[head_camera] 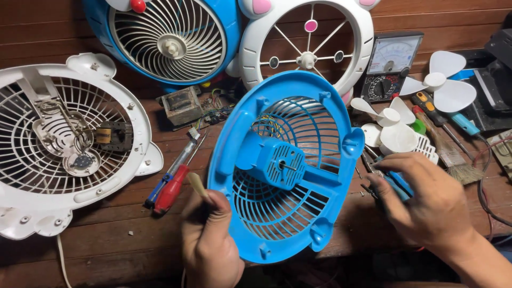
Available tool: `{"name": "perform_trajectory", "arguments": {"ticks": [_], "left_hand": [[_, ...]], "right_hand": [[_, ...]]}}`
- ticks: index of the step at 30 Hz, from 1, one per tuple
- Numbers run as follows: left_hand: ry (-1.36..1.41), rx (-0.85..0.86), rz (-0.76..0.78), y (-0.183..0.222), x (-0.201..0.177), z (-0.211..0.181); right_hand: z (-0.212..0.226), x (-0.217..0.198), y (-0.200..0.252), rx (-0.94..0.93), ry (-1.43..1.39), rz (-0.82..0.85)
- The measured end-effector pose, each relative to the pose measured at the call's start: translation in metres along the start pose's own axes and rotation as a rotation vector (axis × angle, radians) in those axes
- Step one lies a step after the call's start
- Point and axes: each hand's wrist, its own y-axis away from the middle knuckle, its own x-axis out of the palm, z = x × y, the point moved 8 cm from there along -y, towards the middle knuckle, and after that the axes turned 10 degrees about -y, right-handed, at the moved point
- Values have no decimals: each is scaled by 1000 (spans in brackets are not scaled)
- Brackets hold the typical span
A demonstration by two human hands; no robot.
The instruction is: Cleaning and assembling a small portable fan using a brush and screwdriver on a repair bench.
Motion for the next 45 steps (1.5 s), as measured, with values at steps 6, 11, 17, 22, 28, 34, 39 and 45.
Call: {"name": "perform_trajectory", "arguments": {"ticks": [6,11,17,22,28,34,39,45], "left_hand": [[-52,59,187,9,27,-43],[249,118,285,16,39,-52],[60,222,283,11,36,-71],[3,286,259,11,33,-79],[-33,323,306,10,33,-81],[8,279,306,7,31,-79],[27,272,308,7,32,-74],[38,241,312,8,32,-74]], "right_hand": [[62,36,-26,-180,-108,118],[74,61,-41,-252,-135,183],[81,66,-46,-333,-74,182],[82,69,-47,-321,-46,171],[74,75,-46,-256,-23,143],[82,73,-46,-357,-32,181],[88,72,-42,-442,21,206],[79,72,-42,-316,128,139]]}}
